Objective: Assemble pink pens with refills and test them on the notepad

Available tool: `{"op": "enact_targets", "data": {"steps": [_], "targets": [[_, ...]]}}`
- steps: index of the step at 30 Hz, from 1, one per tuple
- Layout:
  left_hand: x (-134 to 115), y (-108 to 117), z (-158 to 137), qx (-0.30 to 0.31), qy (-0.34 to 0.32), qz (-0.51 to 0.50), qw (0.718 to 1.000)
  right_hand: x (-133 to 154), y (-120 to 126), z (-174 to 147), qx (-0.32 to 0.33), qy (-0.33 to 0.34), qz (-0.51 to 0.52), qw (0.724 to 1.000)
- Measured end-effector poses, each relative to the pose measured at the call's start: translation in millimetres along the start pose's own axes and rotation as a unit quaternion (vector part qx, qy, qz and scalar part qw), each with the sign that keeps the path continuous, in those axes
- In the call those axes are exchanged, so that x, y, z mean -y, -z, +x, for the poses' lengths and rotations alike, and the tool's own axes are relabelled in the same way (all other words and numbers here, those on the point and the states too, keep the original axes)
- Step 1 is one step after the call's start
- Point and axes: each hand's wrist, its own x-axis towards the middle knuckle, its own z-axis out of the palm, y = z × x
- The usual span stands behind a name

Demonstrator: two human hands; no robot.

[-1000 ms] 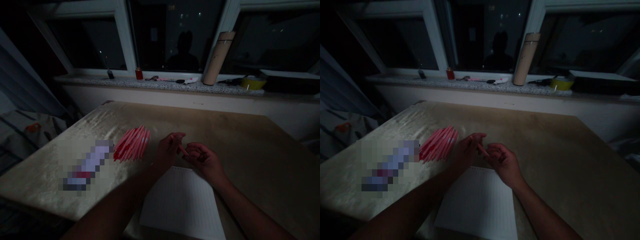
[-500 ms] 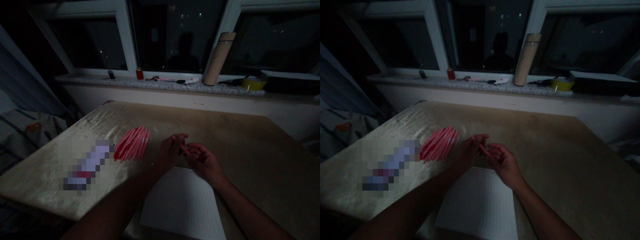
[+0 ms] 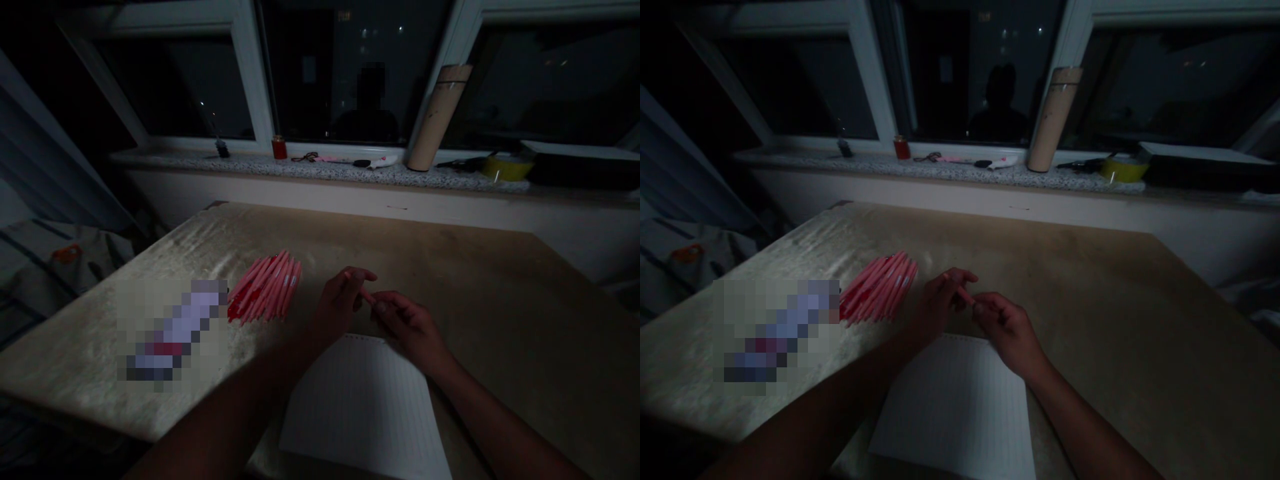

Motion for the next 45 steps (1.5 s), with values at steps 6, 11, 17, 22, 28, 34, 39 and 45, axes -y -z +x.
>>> {"op": "enact_targets", "data": {"steps": [6,11,17,22,28,34,39,45], "targets": [[1,1,1,0.001,0.013,-0.029,0.999,0,0,-1,-0.027,-0.011,0.006,1.000],[1,0,6,-0.011,0.006,-0.071,0.997,-3,5,-1,-0.020,-0.010,-0.024,0.999],[3,-1,7,-0.018,0.000,-0.100,0.995,-1,5,2,-0.058,0.003,-0.017,0.998],[0,0,6,-0.013,0.007,-0.097,0.995,-1,6,1,-0.072,-0.001,-0.014,0.997],[-1,2,7,0.008,0.008,-0.112,0.994,-6,9,0,-0.060,-0.021,0.024,0.998],[1,0,6,-0.003,0.029,-0.133,0.991,-5,7,2,-0.056,-0.026,0.100,0.993],[-1,0,6,0.002,0.022,-0.124,0.992,1,7,3,-0.088,-0.057,0.186,0.977],[4,6,9,0.008,0.027,-0.103,0.994,8,9,4,-0.132,-0.075,0.264,0.953]]}}
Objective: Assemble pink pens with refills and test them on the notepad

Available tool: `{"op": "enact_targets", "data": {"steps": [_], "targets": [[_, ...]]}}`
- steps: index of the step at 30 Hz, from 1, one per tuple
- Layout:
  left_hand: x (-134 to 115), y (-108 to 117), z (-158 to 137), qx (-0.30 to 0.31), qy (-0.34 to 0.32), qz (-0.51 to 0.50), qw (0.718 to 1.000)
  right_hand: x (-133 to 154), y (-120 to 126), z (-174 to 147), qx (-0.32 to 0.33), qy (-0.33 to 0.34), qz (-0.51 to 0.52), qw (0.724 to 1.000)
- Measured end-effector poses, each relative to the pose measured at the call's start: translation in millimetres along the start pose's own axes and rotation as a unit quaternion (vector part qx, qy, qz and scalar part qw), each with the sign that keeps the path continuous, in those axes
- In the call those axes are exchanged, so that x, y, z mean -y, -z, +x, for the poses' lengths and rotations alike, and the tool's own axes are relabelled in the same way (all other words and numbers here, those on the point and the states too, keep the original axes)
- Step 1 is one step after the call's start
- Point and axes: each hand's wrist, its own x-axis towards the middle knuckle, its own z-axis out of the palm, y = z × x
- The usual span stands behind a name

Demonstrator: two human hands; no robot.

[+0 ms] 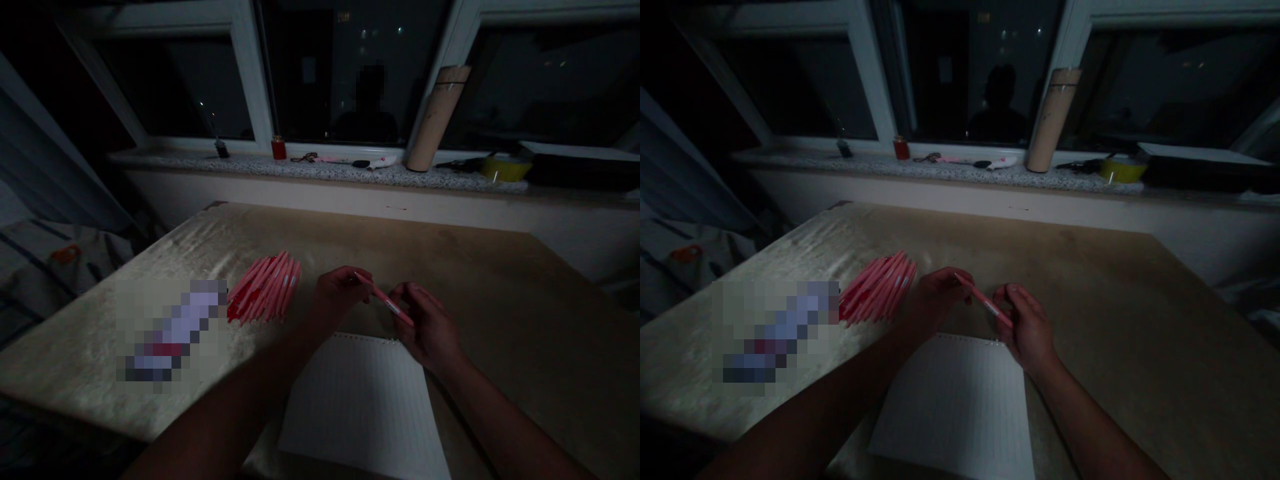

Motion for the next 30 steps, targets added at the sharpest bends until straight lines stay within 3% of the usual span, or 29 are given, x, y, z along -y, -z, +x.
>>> {"op": "enact_targets", "data": {"steps": [6,12,25,30], "targets": [[-7,9,4,0.015,0.028,0.067,0.997,5,3,2,-0.003,0.002,0.039,0.999],[-12,18,6,0.081,0.006,0.151,0.985,10,4,3,0.001,0.018,0.065,0.998],[-13,20,5,0.085,-0.027,0.270,0.959,1,10,9,-0.005,0.130,-0.094,0.987],[-17,18,3,0.096,-0.049,0.314,0.943,-3,8,8,-0.008,0.130,-0.137,0.982]]}}
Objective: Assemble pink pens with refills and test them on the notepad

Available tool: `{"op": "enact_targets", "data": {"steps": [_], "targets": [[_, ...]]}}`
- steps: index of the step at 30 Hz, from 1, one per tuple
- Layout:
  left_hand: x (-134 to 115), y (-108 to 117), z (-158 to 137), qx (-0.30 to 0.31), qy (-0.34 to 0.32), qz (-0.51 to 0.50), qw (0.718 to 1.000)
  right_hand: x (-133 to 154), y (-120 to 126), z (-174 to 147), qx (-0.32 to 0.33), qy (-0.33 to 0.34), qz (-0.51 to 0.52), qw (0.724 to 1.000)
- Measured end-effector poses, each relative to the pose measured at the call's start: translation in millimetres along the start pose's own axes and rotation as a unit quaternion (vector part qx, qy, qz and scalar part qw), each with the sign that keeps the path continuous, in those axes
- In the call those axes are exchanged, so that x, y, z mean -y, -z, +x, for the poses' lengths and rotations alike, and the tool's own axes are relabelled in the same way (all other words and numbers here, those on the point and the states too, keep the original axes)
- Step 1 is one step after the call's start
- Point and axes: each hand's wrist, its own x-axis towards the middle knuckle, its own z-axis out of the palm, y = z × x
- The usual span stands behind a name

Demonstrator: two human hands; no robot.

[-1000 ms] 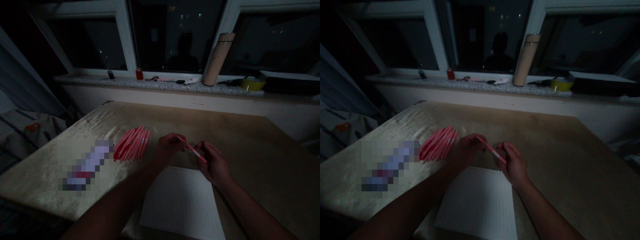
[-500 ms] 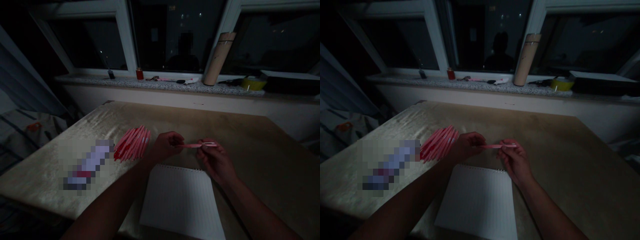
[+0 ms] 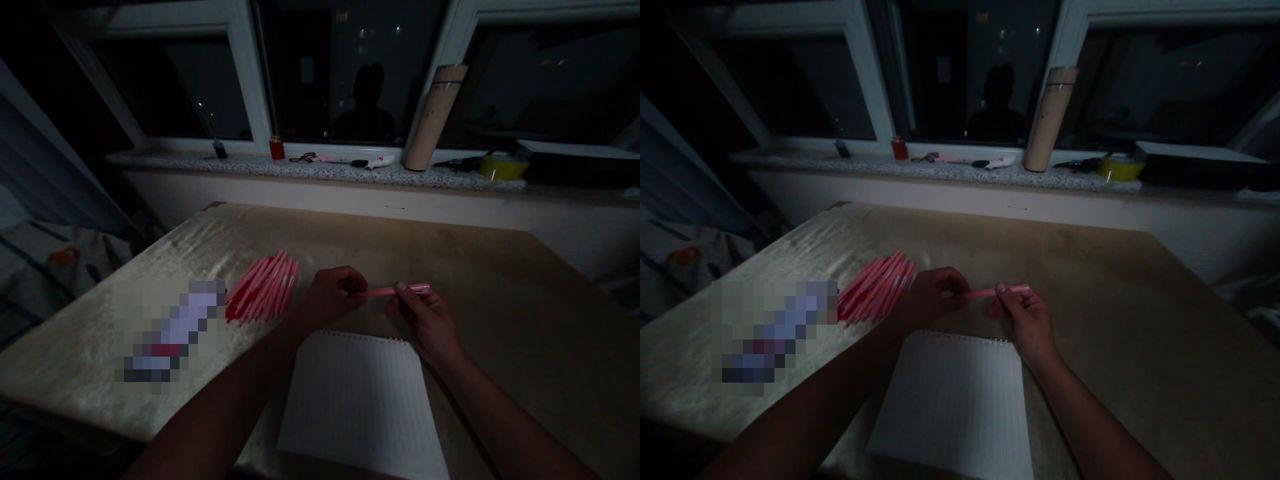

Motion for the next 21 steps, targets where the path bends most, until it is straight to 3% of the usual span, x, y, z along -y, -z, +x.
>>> {"op": "enact_targets", "data": {"steps": [5,14,21], "targets": [[-2,-1,-1,0.002,-0.008,0.030,1.000,1,-1,-1,0.001,-0.012,0.020,1.000],[2,0,1,-0.020,0.017,-0.045,0.999,-6,6,0,0.045,-0.021,-0.017,0.999],[-8,-7,-3,-0.032,-0.025,0.077,0.996,-4,5,-1,0.025,0.003,-0.038,0.999]]}}
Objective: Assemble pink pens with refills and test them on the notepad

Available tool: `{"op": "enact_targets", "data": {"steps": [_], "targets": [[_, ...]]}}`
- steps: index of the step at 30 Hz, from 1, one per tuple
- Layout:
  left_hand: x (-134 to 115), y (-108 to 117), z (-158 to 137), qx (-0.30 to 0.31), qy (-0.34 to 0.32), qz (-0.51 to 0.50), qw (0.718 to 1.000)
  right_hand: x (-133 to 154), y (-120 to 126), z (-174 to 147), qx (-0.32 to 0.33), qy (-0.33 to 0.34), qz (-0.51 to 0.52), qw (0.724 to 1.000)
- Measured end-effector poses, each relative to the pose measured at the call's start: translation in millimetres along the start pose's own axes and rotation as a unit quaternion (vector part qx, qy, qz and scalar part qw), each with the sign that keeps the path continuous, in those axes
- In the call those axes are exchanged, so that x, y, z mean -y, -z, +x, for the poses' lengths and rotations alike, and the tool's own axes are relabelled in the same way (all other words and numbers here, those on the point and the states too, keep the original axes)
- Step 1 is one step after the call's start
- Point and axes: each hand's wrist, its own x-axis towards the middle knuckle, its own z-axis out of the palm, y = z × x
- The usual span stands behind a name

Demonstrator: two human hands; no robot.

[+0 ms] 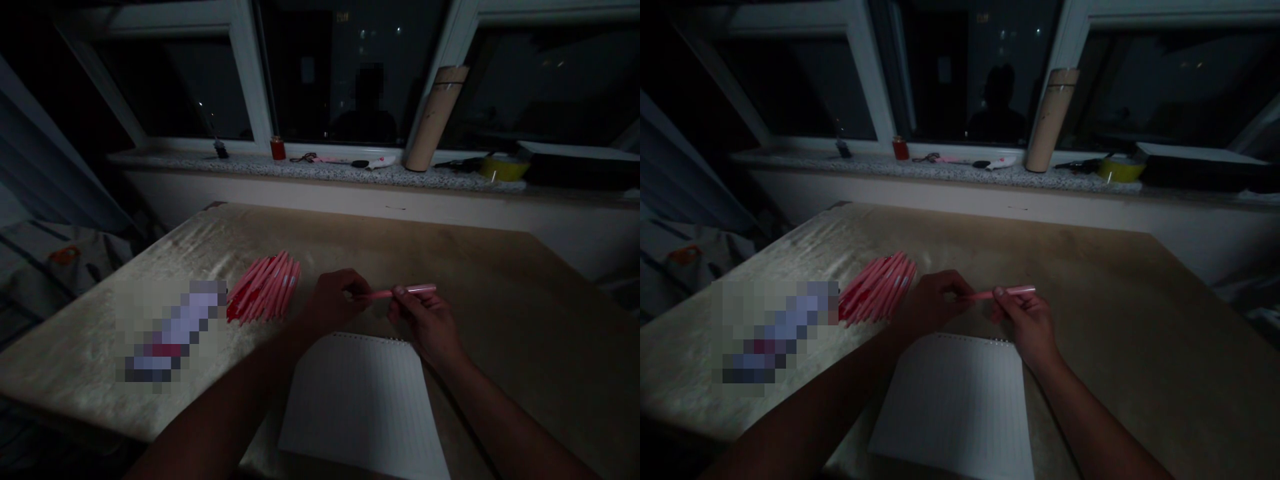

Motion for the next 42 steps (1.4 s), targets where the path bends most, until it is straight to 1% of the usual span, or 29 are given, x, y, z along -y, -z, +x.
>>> {"op": "enact_targets", "data": {"steps": [3,6,10,13,16,19,23,26,30,36,42], "targets": [[-3,-2,-1,-0.005,-0.040,0.030,0.999,-1,0,0,-0.023,-0.005,0.006,1.000],[-4,-2,-1,-0.002,-0.055,0.040,0.998,0,-2,1,-0.045,-0.014,0.037,0.998],[-2,1,-1,0.037,-0.059,0.030,0.997,3,-3,3,-0.052,-0.027,0.106,0.993],[0,5,0,0.061,-0.051,0.040,0.996,4,-3,3,-0.042,-0.020,0.125,0.991],[4,10,2,0.079,-0.045,0.084,0.992,4,-4,3,-0.036,0.003,0.120,0.992],[10,14,3,0.086,-0.050,0.122,0.988,3,-3,2,-0.057,0.023,0.111,0.992],[16,19,4,0.080,-0.056,0.129,0.987,3,-2,2,-0.083,0.036,0.121,0.989],[16,20,3,0.078,-0.057,0.137,0.986,4,-1,2,-0.094,0.036,0.121,0.988],[12,21,3,0.085,-0.062,0.155,0.982,5,-2,2,-0.091,0.038,0.116,0.988],[7,21,4,0.095,-0.049,0.183,0.977,3,-2,3,-0.086,0.047,0.127,0.987],[6,20,4,0.090,-0.080,0.182,0.976,3,-3,1,-0.071,0.056,0.112,0.990]]}}
